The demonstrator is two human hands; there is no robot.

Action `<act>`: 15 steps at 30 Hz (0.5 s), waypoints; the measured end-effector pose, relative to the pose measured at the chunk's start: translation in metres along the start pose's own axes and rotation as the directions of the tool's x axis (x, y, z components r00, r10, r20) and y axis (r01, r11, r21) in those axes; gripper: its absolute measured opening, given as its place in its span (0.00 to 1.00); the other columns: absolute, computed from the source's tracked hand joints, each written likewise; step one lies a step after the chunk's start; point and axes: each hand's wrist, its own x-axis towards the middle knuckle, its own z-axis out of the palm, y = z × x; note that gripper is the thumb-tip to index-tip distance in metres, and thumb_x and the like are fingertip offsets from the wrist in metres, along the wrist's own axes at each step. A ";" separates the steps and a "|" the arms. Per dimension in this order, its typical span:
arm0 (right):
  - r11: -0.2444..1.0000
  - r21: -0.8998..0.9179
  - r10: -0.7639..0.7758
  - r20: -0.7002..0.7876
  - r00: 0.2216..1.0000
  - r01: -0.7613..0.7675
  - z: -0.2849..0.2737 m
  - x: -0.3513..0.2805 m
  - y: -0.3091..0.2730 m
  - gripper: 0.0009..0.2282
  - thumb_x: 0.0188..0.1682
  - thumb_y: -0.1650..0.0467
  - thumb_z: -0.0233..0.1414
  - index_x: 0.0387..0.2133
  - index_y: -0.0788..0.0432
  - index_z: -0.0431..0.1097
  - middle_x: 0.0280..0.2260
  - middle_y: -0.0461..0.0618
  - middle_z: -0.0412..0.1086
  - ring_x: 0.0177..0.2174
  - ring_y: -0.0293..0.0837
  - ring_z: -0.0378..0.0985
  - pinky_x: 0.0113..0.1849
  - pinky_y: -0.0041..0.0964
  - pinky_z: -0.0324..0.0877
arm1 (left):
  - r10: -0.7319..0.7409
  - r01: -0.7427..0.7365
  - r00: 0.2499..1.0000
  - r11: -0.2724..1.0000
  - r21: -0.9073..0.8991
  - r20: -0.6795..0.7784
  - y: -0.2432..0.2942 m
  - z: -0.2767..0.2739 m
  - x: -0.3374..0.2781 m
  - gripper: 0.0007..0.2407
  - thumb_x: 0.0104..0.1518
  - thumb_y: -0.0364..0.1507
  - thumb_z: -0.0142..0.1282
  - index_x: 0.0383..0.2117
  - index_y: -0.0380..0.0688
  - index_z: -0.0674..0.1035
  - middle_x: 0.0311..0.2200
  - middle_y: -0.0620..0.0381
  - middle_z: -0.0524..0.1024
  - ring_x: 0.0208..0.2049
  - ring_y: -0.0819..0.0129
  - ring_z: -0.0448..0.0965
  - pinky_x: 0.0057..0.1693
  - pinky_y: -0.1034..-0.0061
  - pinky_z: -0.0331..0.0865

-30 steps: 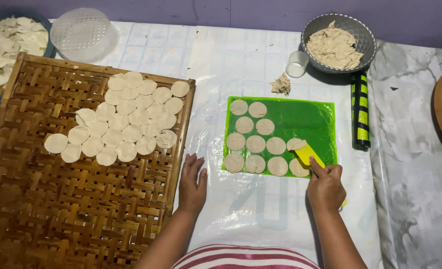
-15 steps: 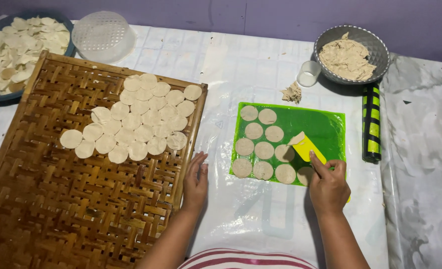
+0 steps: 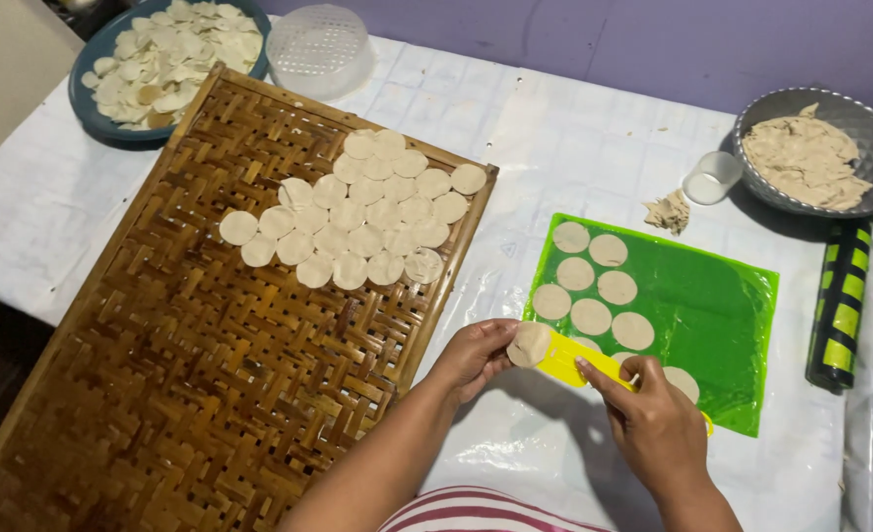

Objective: Using a plastic scraper to lift small round dough cutouts from a mat and neatly arrange them on a large wooden tray.

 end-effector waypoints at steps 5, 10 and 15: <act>0.996 -0.086 0.040 0.152 0.988 -0.027 0.016 0.003 -0.011 0.21 0.41 0.69 0.60 0.46 0.25 0.76 0.37 0.43 0.69 0.27 0.46 0.77 0.29 0.44 0.73 | 0.227 -0.167 0.959 0.937 0.308 -0.170 -0.012 -0.017 0.002 0.09 0.63 0.29 0.59 0.45 0.39 0.82 0.36 0.58 0.82 0.33 0.76 0.77 0.39 0.82 0.71; 0.988 -0.107 0.133 0.266 0.955 -0.108 0.034 0.003 -0.014 0.20 0.43 0.67 0.59 0.47 0.24 0.75 0.39 0.42 0.68 0.30 0.45 0.79 0.30 0.45 0.74 | 0.406 -0.247 0.883 0.828 0.502 -0.235 0.023 -0.020 -0.024 0.07 0.61 0.28 0.60 0.41 0.42 0.84 0.35 0.60 0.83 0.34 0.78 0.78 0.41 0.84 0.72; 0.979 -0.118 0.190 0.263 0.946 -0.164 0.041 -0.002 -0.002 0.16 0.46 0.65 0.58 0.46 0.25 0.76 0.38 0.41 0.68 0.30 0.43 0.79 0.29 0.44 0.75 | 0.609 -0.360 0.723 0.734 0.576 -0.325 0.046 -0.095 -0.038 0.05 0.59 0.24 0.61 0.39 0.41 0.85 0.37 0.56 0.85 0.37 0.75 0.82 0.46 0.79 0.77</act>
